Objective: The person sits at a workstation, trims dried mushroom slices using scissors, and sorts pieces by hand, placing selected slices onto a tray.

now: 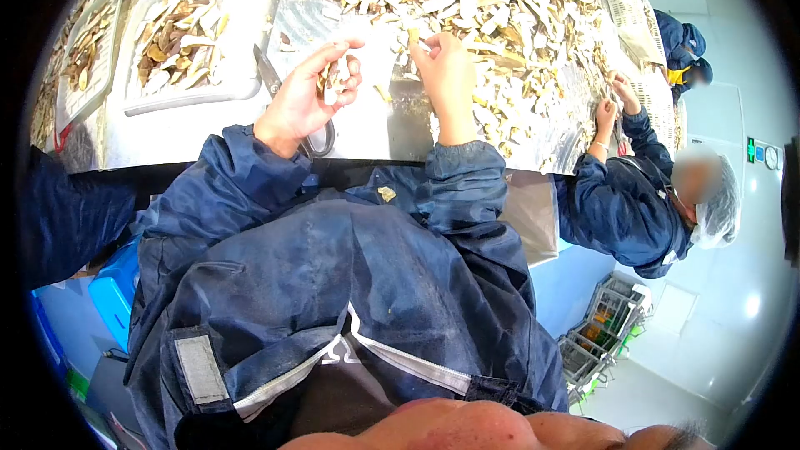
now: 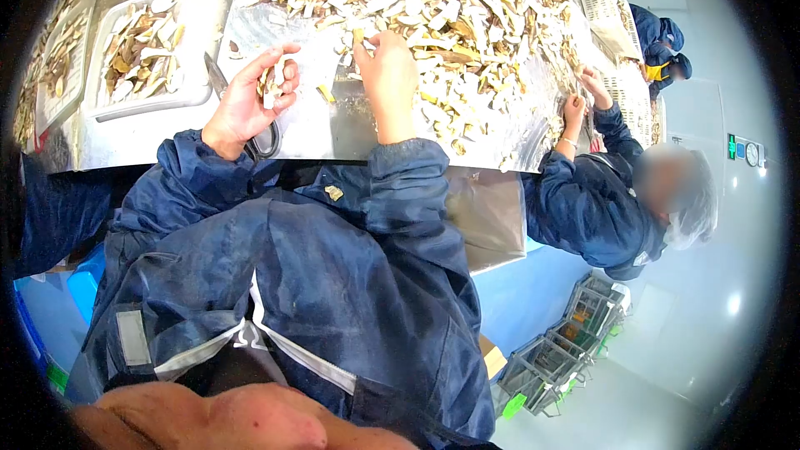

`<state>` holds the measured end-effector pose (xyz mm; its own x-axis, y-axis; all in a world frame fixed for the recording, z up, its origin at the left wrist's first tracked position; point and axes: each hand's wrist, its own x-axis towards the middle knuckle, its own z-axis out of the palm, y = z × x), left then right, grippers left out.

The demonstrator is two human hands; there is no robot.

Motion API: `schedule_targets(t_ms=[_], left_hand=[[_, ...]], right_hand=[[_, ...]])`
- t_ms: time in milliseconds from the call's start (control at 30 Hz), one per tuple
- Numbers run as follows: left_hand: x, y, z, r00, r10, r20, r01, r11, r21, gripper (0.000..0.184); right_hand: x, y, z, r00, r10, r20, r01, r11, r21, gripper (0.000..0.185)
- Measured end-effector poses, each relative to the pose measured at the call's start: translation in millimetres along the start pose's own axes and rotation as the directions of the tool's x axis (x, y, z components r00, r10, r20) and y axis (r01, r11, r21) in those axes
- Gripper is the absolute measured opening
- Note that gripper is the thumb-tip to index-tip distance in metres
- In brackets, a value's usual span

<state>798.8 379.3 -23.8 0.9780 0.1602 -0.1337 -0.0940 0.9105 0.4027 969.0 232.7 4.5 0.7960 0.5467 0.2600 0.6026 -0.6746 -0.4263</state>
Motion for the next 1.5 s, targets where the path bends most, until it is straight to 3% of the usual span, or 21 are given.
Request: schedule_targets(t_ms=[200,300,367,400,433,500,600,700,800,833,933,967,1067,1200,1300,1367,1467,1500], left_hand=[[-2.1,3.2,4.6,0.999,0.015,-0.046,-0.014,1.0,0.026,0.032],[-1.7,1.1,5.2,0.997,0.025,-0.067,-0.023,0.999,0.04,0.032],[-1.6,1.9,4.3,0.998,0.029,-0.062,-0.026,0.999,0.044,0.031],[-1.7,1.9,4.2,0.998,0.032,-0.06,-0.03,0.999,0.046,0.031],[-1.5,1.9,4.3,0.998,0.037,-0.058,-0.034,0.998,0.048,0.031],[-1.0,1.8,3.6,0.998,0.044,-0.045,-0.042,0.998,0.045,0.031],[-0.3,0.1,1.3,0.998,0.046,-0.03,-0.045,0.998,0.042,0.031],[0.5,-1.6,2.0,0.999,0.041,-0.03,-0.04,0.998,0.05,0.032],[1.7,-2.9,2.2,1.0,0.019,-0.003,-0.019,1.0,0.003,0.033],[2.4,-3.4,0.0,1.0,0.008,0.019,-0.007,1.0,-0.026,0.034],[1.3,-1.9,3.1,1.0,-0.009,-0.007,0.009,1.0,-0.011,0.034],[0.8,-1.4,5.0,0.999,-0.011,-0.03,0.011,1.0,0.011,0.034],[0.9,-1.0,0.3,1.0,0.002,-0.01,-0.001,0.997,0.075,0.033],[-2.3,1.5,2.4,0.998,0.0,-0.068,0.009,0.992,0.128,0.033],[-0.6,-0.6,0.9,0.997,0.045,-0.055,-0.042,0.997,0.064,0.037],[1.5,-2.0,2.0,0.998,0.041,-0.037,-0.041,0.999,0.012,0.039],[5.5,-0.9,5.1,1.0,0.024,0.0,-0.024,0.999,-0.027,0.042],[5.3,0.2,5.1,1.0,0.025,0.001,-0.025,0.999,-0.031,0.042]], right_hand=[[8.5,2.1,14.4,0.998,-0.018,0.061,0.019,1.0,-0.021,0.021],[1.9,0.0,12.7,1.0,-0.006,0.018,0.005,0.997,0.075,0.022],[-0.7,-1.0,6.7,0.99,0.105,0.095,-0.129,0.944,0.303,0.021],[-1.5,-1.4,3.2,0.978,0.15,0.143,-0.197,0.892,0.407,0.021],[-1.5,-0.6,-0.8,0.944,0.189,0.272,-0.317,0.753,0.576,0.02],[-1.7,0.7,-8.3,0.835,0.163,0.525,-0.546,0.356,0.758,0.019],[-9.7,-7.6,-13.6,0.79,0.097,0.606,-0.613,0.151,0.775,0.018],[-17.2,-12.4,-11.7,0.778,0.065,0.625,-0.629,0.104,0.771,0.019],[-25.2,-32.4,-15.3,0.796,0.056,0.603,-0.6,0.212,0.772,0.021],[-28.3,-37.1,-16.5,0.835,-0.012,0.55,-0.511,0.351,0.785,0.022],[-20.2,-41.3,-21.4,0.89,0.018,0.456,-0.359,0.644,0.676,0.022],[-12.1,-40.5,-20.5,0.935,0.117,0.335,-0.296,0.778,0.554,0.022],[7.5,-19.6,1.7,1.0,0.017,0.016,-0.02,0.973,0.228,0.023],[8.4,-16.7,24.1,0.995,-0.101,0.019,0.101,0.995,0.004,0.025],[9.4,-22.1,17.7,0.985,0.058,0.164,-0.117,0.917,0.382,0.024],[9.5,-29.7,2.0,0.938,0.085,0.337,-0.299,0.69,0.659,0.026],[11.2,-53.4,-16.7,0.868,-0.138,0.477,-0.317,0.587,0.745,0.026],[16.6,-56.7,-19.0,0.883,-0.105,0.458,-0.253,0.715,0.651,0.024]])
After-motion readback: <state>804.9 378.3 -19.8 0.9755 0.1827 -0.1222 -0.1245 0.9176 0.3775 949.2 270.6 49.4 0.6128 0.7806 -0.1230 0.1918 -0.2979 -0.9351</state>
